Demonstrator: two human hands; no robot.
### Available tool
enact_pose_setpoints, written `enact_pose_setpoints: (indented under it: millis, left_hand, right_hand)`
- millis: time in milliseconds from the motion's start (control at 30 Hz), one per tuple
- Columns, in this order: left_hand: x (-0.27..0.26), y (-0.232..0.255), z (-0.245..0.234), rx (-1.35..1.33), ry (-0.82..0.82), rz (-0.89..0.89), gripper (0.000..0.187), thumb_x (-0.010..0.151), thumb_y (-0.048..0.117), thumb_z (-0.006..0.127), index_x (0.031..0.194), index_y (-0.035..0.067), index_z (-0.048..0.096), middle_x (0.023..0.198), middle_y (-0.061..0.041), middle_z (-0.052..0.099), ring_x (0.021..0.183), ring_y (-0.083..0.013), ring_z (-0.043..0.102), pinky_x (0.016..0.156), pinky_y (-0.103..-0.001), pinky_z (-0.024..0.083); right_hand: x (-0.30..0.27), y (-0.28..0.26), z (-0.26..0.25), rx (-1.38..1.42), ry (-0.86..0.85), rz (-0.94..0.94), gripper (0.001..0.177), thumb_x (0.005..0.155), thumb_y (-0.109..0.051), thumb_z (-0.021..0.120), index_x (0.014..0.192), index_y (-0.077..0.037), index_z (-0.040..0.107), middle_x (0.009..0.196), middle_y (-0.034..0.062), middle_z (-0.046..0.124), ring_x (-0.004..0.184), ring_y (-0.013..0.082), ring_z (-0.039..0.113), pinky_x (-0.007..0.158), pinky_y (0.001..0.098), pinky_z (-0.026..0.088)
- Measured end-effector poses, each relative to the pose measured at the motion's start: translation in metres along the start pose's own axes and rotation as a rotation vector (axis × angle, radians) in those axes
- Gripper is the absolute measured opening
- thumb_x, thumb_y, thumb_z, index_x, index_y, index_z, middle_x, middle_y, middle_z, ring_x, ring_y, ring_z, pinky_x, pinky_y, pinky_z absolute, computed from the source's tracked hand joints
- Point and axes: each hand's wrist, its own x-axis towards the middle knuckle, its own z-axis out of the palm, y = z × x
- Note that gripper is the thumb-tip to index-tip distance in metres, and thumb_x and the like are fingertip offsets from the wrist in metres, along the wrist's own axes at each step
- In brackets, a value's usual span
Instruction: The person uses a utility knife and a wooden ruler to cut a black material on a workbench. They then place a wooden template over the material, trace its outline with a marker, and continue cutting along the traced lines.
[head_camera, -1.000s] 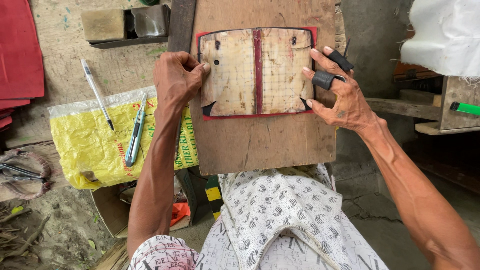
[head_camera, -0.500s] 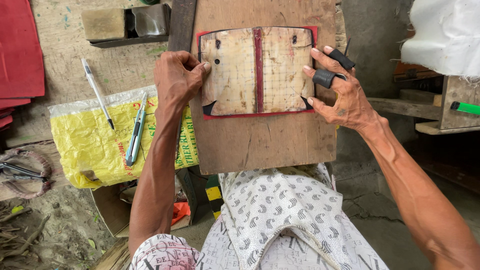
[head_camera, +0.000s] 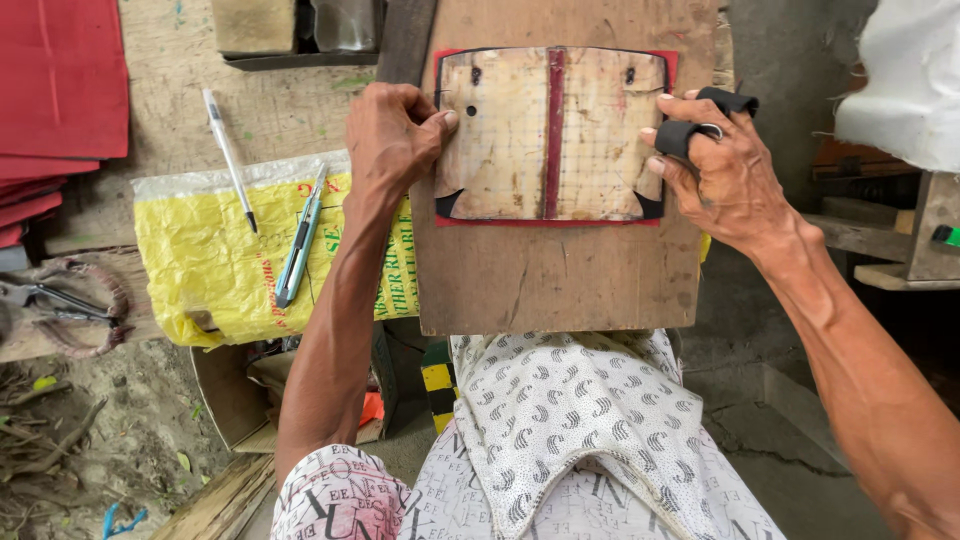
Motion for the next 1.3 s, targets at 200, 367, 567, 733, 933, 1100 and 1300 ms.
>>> enact_pose_setpoints:
  millis: [200, 367, 567, 733, 933, 1100, 1300]
  left_hand:
    - [0.003, 0.000, 0.002, -0.004, -0.032, -0.062, 0.019, 0.079, 0.026, 0.088, 0.078, 0.008, 0.081, 0.065, -0.007, 0.074, 0.054, -0.0158, 0.067, 0.054, -0.035, 0.054]
    - [0.000, 0.001, 0.001, -0.036, -0.025, -0.055, 0.018, 0.079, 0.025, 0.087, 0.078, 0.008, 0.081, 0.065, -0.007, 0.074, 0.054, -0.0155, 0.067, 0.055, -0.034, 0.055]
    - [0.000, 0.009, -0.004, -0.019, -0.051, -0.117, 0.019, 0.078, 0.025, 0.087, 0.078, 0.007, 0.080, 0.064, -0.009, 0.073, 0.055, -0.0173, 0.068, 0.057, -0.035, 0.054]
    - [-0.001, 0.009, -0.005, -0.016, -0.047, -0.105, 0.020, 0.078, 0.025, 0.087, 0.078, 0.007, 0.080, 0.066, -0.009, 0.073, 0.057, -0.0176, 0.069, 0.058, -0.034, 0.054]
    - [0.000, 0.006, -0.002, -0.017, -0.036, -0.077, 0.019, 0.079, 0.025, 0.087, 0.079, 0.008, 0.080, 0.067, -0.008, 0.074, 0.055, -0.0165, 0.068, 0.056, -0.034, 0.054]
    - [0.001, 0.002, 0.000, -0.021, -0.044, -0.082, 0.018, 0.080, 0.025, 0.087, 0.079, 0.008, 0.081, 0.066, -0.007, 0.074, 0.053, -0.0152, 0.067, 0.054, -0.033, 0.054]
    - [-0.001, 0.001, 0.001, -0.031, -0.034, -0.066, 0.018, 0.080, 0.024, 0.087, 0.079, 0.007, 0.081, 0.066, -0.007, 0.074, 0.053, -0.0147, 0.067, 0.054, -0.033, 0.055]
  right_hand:
    - [-0.004, 0.006, 0.000, 0.056, -0.008, -0.022, 0.040, 0.093, -0.020, 0.076, 0.132, -0.013, 0.071, 0.158, 0.0093, 0.054, 0.147, 0.0329, 0.046, 0.124, 0.0484, 0.039]
    - [-0.007, 0.005, 0.003, 0.037, -0.010, -0.068, 0.070, 0.073, -0.030, 0.089, 0.137, -0.015, 0.066, 0.160, 0.0118, 0.048, 0.150, 0.0355, 0.038, 0.127, 0.0501, 0.034]
    - [-0.009, 0.000, 0.001, 0.047, -0.002, -0.056, 0.066, 0.077, -0.019, 0.086, 0.139, -0.015, 0.065, 0.162, 0.0089, 0.044, 0.152, 0.0341, 0.037, 0.128, 0.0500, 0.033]
    - [-0.009, 0.004, 0.003, 0.051, -0.002, -0.068, 0.067, 0.077, -0.020, 0.086, 0.140, -0.015, 0.064, 0.163, 0.0087, 0.043, 0.152, 0.0343, 0.036, 0.129, 0.0506, 0.032]
    - [-0.010, 0.004, 0.004, 0.069, 0.004, -0.059, 0.067, 0.077, -0.021, 0.086, 0.140, -0.016, 0.064, 0.163, 0.0080, 0.044, 0.153, 0.0336, 0.036, 0.130, 0.0507, 0.033]
    - [-0.011, 0.007, 0.005, 0.070, 0.009, -0.063, 0.066, 0.078, -0.022, 0.086, 0.140, -0.016, 0.064, 0.163, 0.0084, 0.044, 0.153, 0.0333, 0.036, 0.130, 0.0506, 0.032]
    - [-0.012, 0.008, 0.007, 0.067, 0.013, -0.059, 0.066, 0.077, -0.022, 0.087, 0.139, -0.016, 0.065, 0.162, 0.0087, 0.046, 0.153, 0.0329, 0.036, 0.130, 0.0508, 0.031]
